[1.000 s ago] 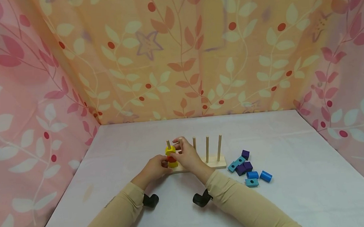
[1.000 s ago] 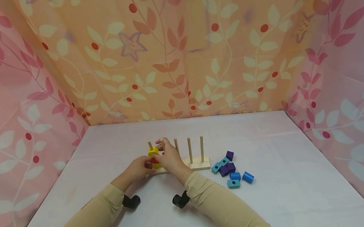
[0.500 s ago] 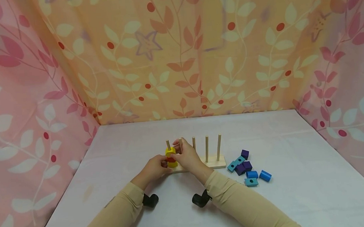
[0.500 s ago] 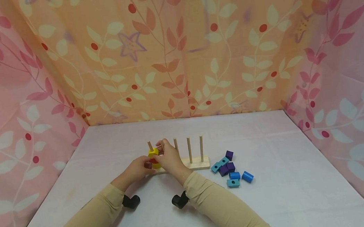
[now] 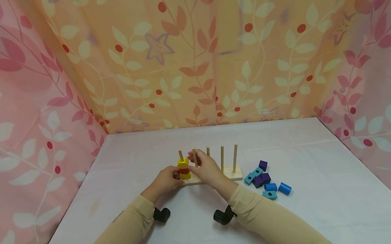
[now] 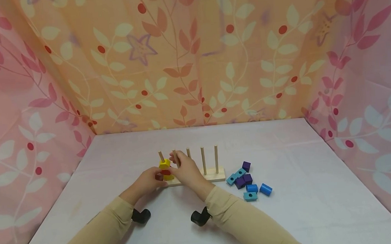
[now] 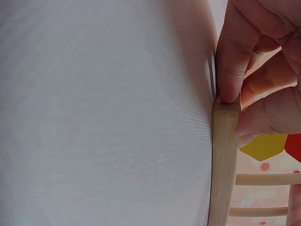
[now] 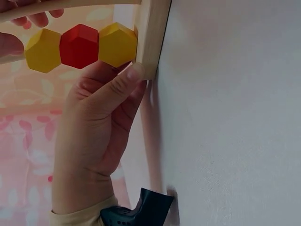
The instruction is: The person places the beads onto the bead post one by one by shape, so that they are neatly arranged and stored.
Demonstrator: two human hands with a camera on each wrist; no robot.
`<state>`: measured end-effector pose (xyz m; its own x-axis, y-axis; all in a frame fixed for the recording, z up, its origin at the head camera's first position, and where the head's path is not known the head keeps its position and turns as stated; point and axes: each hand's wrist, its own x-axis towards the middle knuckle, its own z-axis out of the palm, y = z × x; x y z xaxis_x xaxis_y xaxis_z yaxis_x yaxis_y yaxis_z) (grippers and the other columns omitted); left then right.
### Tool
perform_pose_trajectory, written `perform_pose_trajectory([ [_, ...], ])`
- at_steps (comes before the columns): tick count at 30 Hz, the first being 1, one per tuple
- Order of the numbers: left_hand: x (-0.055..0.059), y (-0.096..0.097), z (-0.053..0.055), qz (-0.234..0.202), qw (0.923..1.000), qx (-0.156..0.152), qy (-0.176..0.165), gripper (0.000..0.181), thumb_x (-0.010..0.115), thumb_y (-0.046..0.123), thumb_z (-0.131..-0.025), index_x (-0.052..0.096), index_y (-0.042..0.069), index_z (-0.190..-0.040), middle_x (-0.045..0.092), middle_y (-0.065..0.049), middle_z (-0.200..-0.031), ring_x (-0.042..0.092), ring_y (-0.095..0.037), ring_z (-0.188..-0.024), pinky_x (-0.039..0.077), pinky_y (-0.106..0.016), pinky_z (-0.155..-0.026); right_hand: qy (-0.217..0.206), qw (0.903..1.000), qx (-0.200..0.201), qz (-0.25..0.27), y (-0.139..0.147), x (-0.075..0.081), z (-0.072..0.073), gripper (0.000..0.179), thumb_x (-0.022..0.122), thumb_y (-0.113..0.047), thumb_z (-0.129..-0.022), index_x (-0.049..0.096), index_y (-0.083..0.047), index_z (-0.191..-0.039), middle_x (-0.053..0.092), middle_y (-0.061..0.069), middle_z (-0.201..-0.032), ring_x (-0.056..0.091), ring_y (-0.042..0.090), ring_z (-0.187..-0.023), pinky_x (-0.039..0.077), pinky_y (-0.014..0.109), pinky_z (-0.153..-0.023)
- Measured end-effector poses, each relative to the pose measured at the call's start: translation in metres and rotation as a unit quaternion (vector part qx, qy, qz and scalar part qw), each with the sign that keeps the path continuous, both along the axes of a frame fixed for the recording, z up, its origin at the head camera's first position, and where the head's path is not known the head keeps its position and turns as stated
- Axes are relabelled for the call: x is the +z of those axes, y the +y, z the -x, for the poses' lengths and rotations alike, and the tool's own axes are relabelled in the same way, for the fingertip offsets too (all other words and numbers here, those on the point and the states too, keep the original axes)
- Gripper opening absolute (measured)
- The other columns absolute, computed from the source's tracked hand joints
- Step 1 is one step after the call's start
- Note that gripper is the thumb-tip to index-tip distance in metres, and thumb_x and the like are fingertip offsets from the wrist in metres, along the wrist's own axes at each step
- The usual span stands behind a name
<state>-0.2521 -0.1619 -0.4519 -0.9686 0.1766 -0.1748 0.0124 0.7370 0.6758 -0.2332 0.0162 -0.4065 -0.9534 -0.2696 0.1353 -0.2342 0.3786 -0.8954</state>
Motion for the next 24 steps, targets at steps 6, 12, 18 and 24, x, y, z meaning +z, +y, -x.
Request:
perform_pose_trajectory([
  [6,-0.001,0.000,0.000,-0.001,1.0000,-0.002,0.005,0.040,0.078,0.016,-0.071,0.065,0.009,-0.108,0.055,-0.003,-0.083,0.049,-0.019,-0.078,0.042,-0.030,-0.069,0.002,0.9995,0.030,0.014,0.012,0.001,-0.006,0.050,0.064,-0.007,-0.084,0.046,-0.008,-0.130,0.055,0.010,-0.125,0.050,0.026,-0.117,0.039,0.039,-0.096],
  [12,0.000,0.001,0.000,-0.005,1.0000,0.003,0.005,0.041,0.078,0.015,-0.071,0.065,0.008,-0.108,0.056,-0.003,-0.086,0.050,-0.019,-0.079,0.044,-0.032,-0.072,-0.009,0.9982,0.046,0.036,0.024,0.006,-0.011,0.055,0.065,-0.008,-0.084,0.043,-0.004,-0.134,0.054,0.014,-0.126,0.049,0.027,-0.118,0.038,0.041,-0.097],
  [18,0.001,0.001,0.000,-0.004,1.0000,0.002,0.000,0.041,0.078,0.015,-0.071,0.064,0.008,-0.109,0.056,-0.003,-0.086,0.049,-0.020,-0.080,0.043,-0.032,-0.072,-0.019,0.9971,0.054,0.050,0.039,0.013,-0.016,0.045,0.063,-0.007,-0.085,0.050,-0.006,-0.129,0.054,0.013,-0.126,0.054,0.029,-0.113,0.044,0.036,-0.090],
  [24,-0.002,0.000,0.002,0.004,1.0000,-0.003,-0.001,0.041,0.078,0.017,-0.071,0.064,0.008,-0.109,0.055,-0.003,-0.085,0.048,-0.019,-0.079,0.043,-0.031,-0.071,-0.024,0.9978,0.050,0.036,0.065,0.017,-0.015,0.032,0.062,-0.008,-0.086,0.059,-0.006,-0.117,0.060,0.011,-0.117,0.058,0.024,-0.105,0.047,0.032,-0.087],
])
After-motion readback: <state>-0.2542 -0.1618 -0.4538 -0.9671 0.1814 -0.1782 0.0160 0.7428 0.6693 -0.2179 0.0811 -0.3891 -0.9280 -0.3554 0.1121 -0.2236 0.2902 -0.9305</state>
